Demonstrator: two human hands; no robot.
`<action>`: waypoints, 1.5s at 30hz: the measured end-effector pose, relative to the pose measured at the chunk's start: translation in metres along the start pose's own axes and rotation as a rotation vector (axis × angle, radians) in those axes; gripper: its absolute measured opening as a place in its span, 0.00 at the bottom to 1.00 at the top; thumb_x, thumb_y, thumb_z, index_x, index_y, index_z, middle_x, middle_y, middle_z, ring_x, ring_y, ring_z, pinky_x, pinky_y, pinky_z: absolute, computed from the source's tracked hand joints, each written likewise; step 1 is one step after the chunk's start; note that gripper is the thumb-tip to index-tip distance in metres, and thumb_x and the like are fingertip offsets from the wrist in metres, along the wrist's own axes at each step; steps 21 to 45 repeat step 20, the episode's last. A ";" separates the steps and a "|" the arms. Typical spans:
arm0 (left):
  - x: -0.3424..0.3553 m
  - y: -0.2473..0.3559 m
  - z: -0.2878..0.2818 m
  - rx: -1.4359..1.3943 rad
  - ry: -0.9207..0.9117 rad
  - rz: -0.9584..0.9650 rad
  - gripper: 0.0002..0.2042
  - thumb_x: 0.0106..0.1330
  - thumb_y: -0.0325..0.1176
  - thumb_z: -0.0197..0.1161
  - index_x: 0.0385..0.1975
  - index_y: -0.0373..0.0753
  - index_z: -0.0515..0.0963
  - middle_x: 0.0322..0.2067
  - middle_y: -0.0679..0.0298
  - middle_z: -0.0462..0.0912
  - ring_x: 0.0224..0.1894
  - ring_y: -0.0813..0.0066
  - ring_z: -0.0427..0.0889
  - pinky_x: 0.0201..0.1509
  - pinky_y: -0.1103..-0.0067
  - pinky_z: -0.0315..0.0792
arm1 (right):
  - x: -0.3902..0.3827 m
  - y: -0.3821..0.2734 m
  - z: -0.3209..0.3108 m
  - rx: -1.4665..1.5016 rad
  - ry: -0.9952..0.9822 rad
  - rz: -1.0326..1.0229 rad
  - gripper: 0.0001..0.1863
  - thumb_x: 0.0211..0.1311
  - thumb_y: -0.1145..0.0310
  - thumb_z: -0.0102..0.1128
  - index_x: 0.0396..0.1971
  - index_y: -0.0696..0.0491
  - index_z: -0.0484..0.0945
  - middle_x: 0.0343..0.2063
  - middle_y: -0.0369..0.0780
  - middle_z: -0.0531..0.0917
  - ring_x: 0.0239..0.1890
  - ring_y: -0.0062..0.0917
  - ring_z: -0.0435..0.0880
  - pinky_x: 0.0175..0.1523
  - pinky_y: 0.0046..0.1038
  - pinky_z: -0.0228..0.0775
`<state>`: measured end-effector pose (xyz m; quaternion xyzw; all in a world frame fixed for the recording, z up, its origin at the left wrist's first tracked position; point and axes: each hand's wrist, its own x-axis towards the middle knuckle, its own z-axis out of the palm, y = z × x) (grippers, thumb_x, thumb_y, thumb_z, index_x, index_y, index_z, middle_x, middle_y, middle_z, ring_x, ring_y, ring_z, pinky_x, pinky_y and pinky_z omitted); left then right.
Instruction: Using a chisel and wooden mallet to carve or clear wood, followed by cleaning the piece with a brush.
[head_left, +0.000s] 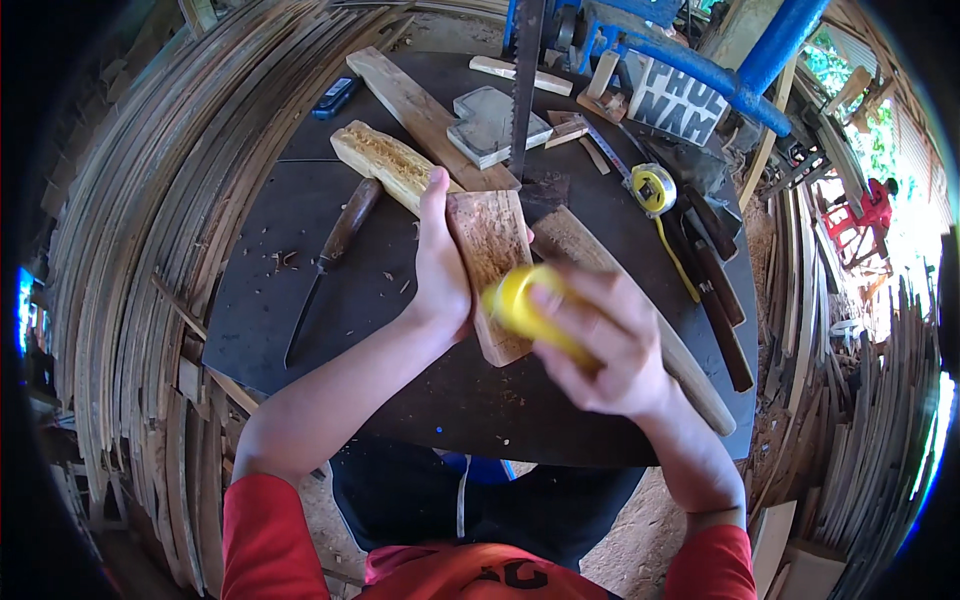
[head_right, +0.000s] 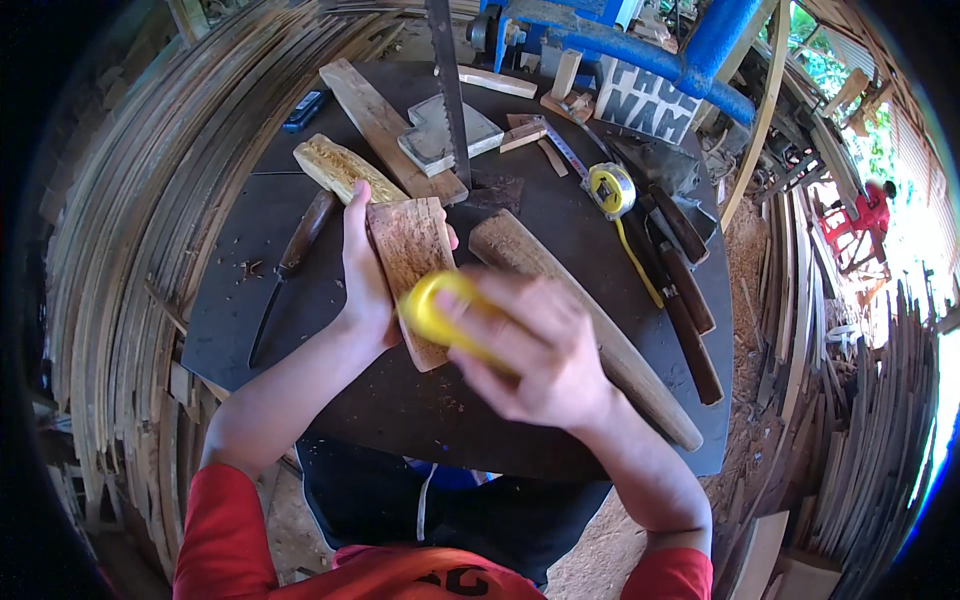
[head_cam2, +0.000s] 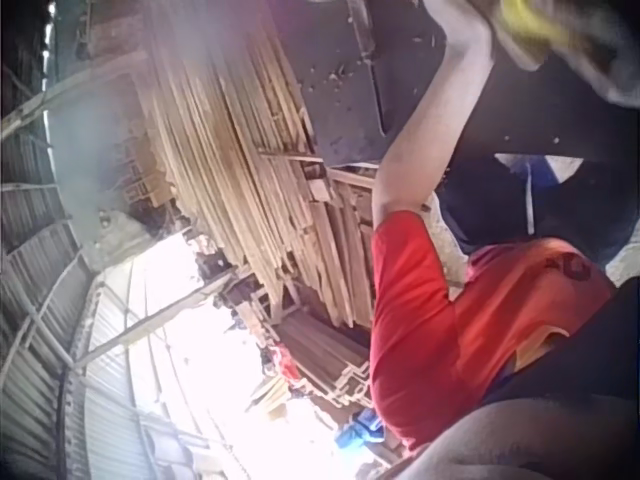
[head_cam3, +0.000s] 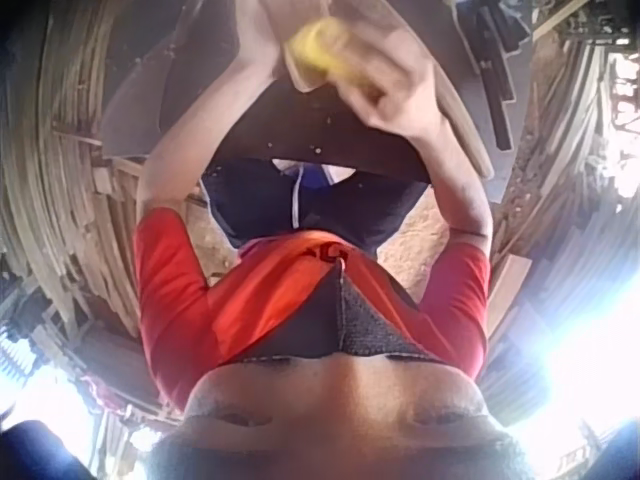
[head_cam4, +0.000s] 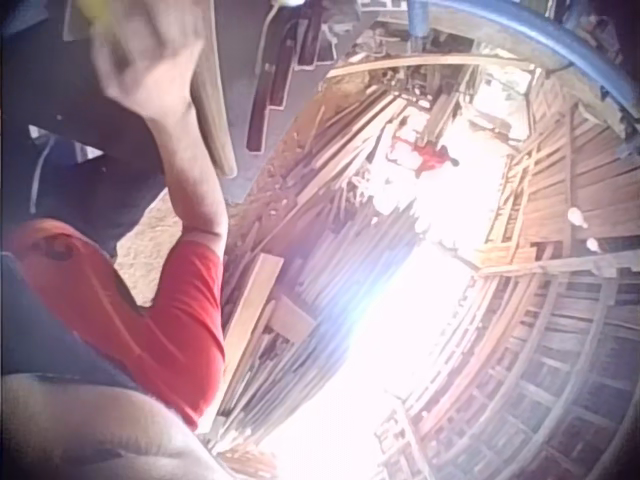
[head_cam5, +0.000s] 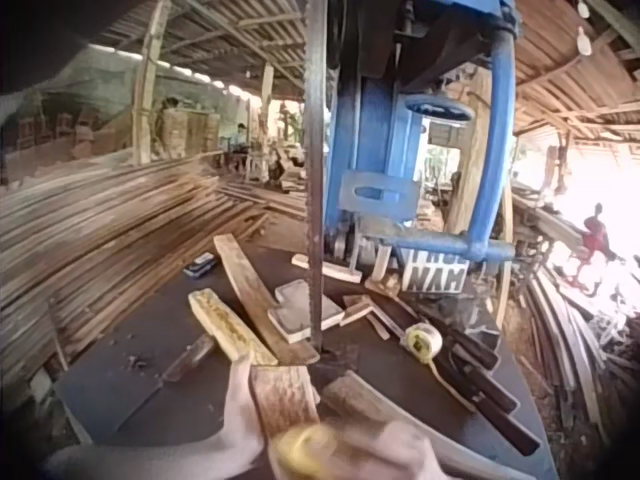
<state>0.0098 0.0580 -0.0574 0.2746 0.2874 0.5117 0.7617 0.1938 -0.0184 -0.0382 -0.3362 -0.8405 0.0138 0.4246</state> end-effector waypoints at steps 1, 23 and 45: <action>0.000 -0.001 0.005 0.017 0.012 0.020 0.43 0.65 0.77 0.39 0.43 0.37 0.78 0.34 0.57 0.83 0.32 0.67 0.84 0.38 0.72 0.79 | 0.000 0.004 0.000 -0.082 0.063 0.087 0.28 0.47 0.70 0.75 0.54 0.47 0.85 0.53 0.42 0.83 0.39 0.30 0.85 0.43 0.29 0.78; -0.005 -0.036 -0.012 0.093 -0.323 0.083 0.30 0.81 0.57 0.38 0.55 0.34 0.76 0.45 0.61 0.84 0.48 0.75 0.83 0.59 0.76 0.72 | -0.009 0.002 -0.009 -0.036 0.088 0.055 0.32 0.50 0.74 0.69 0.60 0.51 0.80 0.55 0.53 0.78 0.53 0.47 0.83 0.55 0.37 0.79; -0.005 -0.036 -0.012 0.093 -0.323 0.083 0.30 0.81 0.57 0.38 0.55 0.34 0.76 0.45 0.61 0.84 0.48 0.75 0.83 0.59 0.76 0.72 | -0.009 0.002 -0.009 -0.036 0.088 0.055 0.32 0.50 0.74 0.69 0.60 0.51 0.80 0.55 0.53 0.78 0.53 0.47 0.83 0.55 0.37 0.79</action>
